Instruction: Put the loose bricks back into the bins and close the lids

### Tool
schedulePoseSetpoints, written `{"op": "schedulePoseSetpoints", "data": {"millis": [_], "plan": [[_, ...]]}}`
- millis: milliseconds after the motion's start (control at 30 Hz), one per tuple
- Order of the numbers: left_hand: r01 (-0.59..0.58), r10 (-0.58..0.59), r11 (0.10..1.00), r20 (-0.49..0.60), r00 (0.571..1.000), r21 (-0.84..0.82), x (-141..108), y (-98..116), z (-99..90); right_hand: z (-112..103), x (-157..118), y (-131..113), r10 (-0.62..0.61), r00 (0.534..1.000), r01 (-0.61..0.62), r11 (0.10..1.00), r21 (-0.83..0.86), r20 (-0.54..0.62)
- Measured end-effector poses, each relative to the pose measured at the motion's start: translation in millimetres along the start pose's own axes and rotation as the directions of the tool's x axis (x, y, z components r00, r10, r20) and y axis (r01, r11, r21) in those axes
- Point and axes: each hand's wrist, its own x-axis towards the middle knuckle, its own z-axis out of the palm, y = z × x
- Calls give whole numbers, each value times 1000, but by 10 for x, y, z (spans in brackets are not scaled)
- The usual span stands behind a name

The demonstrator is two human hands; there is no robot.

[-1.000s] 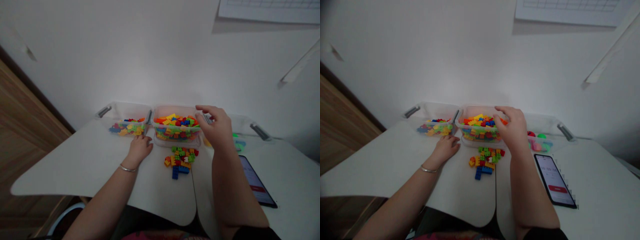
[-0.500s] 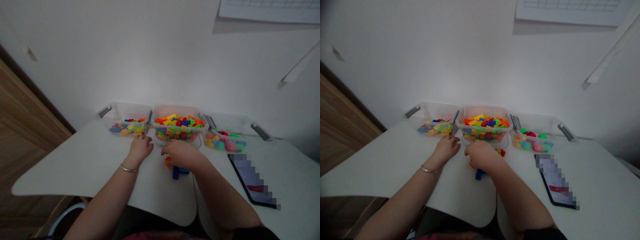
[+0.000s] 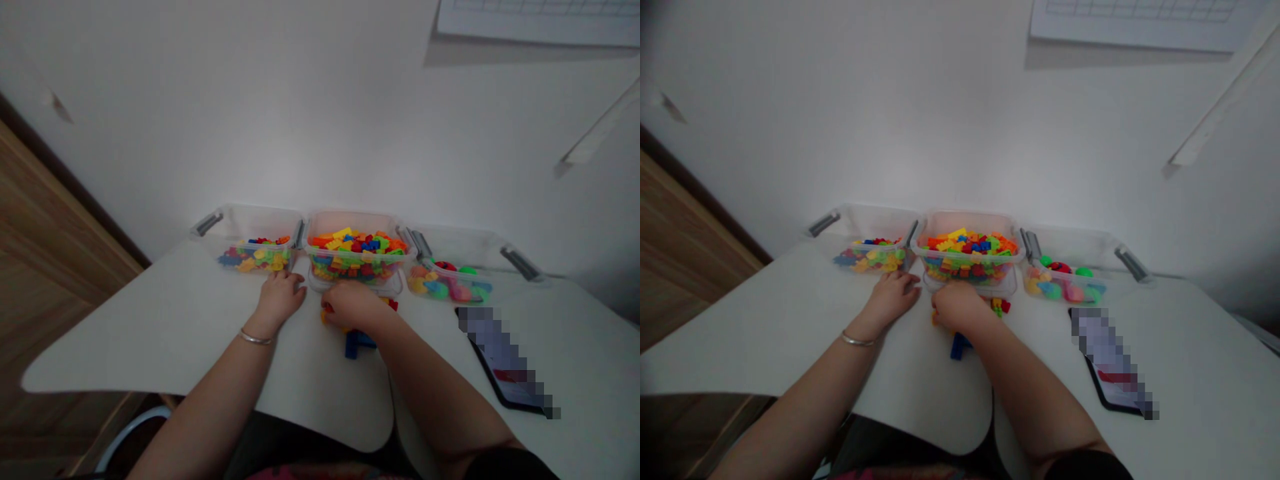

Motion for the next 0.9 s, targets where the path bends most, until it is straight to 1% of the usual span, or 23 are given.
{"op": "schedulePoseSetpoints", "data": {"millis": [100, 167, 233, 300, 367, 433, 500, 567, 633, 767, 833, 900], "plan": [[-5, 5, 999, -9, 1000, -36, 10, -2, 7, 34, 22, 12, -4, 1000, 4, 1000, -4, -4], [-31, 31, 997, 2, 1000, -64, 16, 4, 2, 58, 35, 17, 4, 1000, -4, 1000, -19, -7], [-88, 91, 990, 22, 996, -112, 23, 14, -6, 73, 44, 16, 31, 999, -32, 999, -36, -26], [-162, 175, 966, 49, 983, -202, 29, 27, -12, 73, 46, 12, 72, 996, -74, 997, -35, -48], [-215, 250, 921, 71, 966, -326, 31, 44, -15, 54, 40, 6, 119, 991, -121, 992, -19, -63], [-236, 315, 850, 95, 944, -471, 27, 66, -16, 20, 25, -3, 164, 984, -165, 986, -4, -71], [-229, 376, 750, 115, 920, -620, 17, 90, -16, -24, 3, -18, 194, 978, -193, 981, 11, -77], [-211, 417, 666, 123, 901, -715, 6, 107, -14, -69, -22, -41, 214, 973, -212, 977, 28, -87], [-203, 421, 643, 120, 899, -738, -3, 111, -10, -102, -42, -64, 234, 967, -231, 972, 41, -99], [-173, 388, 652, 128, 913, -738, -6, 97, 12, -119, -59, -86, 256, 955, -252, 966, 52, -146], [-128, 363, 609, 132, 922, -783, 0, 95, 34, -116, -64, -86, 258, 947, -252, 966, 55, -192], [-74, 330, 520, 120, 936, -851, 11, 99, 56, -121, -76, -87, 262, 936, -253, 965, 70, -235]]}}
